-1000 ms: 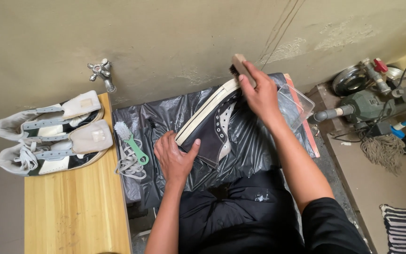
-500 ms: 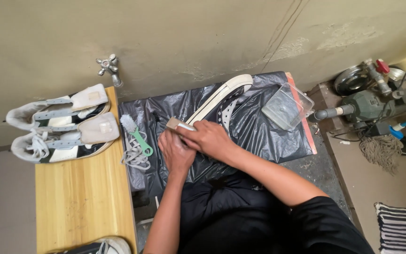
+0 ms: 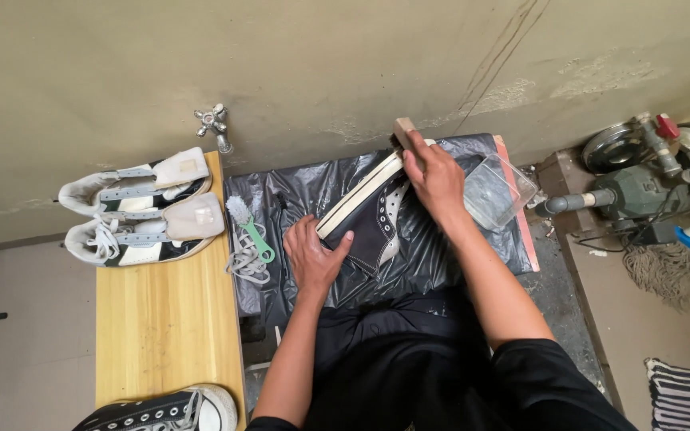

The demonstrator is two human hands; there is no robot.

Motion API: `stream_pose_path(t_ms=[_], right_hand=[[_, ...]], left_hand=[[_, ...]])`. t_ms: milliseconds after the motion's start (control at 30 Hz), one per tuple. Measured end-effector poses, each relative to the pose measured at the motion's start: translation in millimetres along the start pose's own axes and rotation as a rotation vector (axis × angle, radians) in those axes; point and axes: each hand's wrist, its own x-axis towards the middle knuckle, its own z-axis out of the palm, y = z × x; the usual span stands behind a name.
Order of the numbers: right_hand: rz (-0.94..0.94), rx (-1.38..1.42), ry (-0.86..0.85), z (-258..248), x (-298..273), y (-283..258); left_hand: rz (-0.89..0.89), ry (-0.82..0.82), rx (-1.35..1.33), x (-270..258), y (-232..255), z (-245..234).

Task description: Cleaning the rubber sole and toe cap of a sneaker using a brush and a cleaning block

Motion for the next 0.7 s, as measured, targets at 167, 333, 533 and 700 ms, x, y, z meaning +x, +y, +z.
stream_pose_path(t_ms=[167, 333, 533, 700], right_hand=[[0.096, 0.081, -0.031, -10, 10, 6], [0.199, 0.124, -0.081, -17, 15, 1], [0.315, 0.189, -0.108, -19, 30, 21], [0.367, 0.121, -0.188, -23, 43, 37]], left_hand=[[0.005, 0.008, -0.006, 0, -1, 0], [0.02, 0.008, 0.0, -3, -1, 1], [0.017, -0.019, -0.014, 2, 2, 1], [-0.006, -0.04, -0.006, 2, 2, 2]])
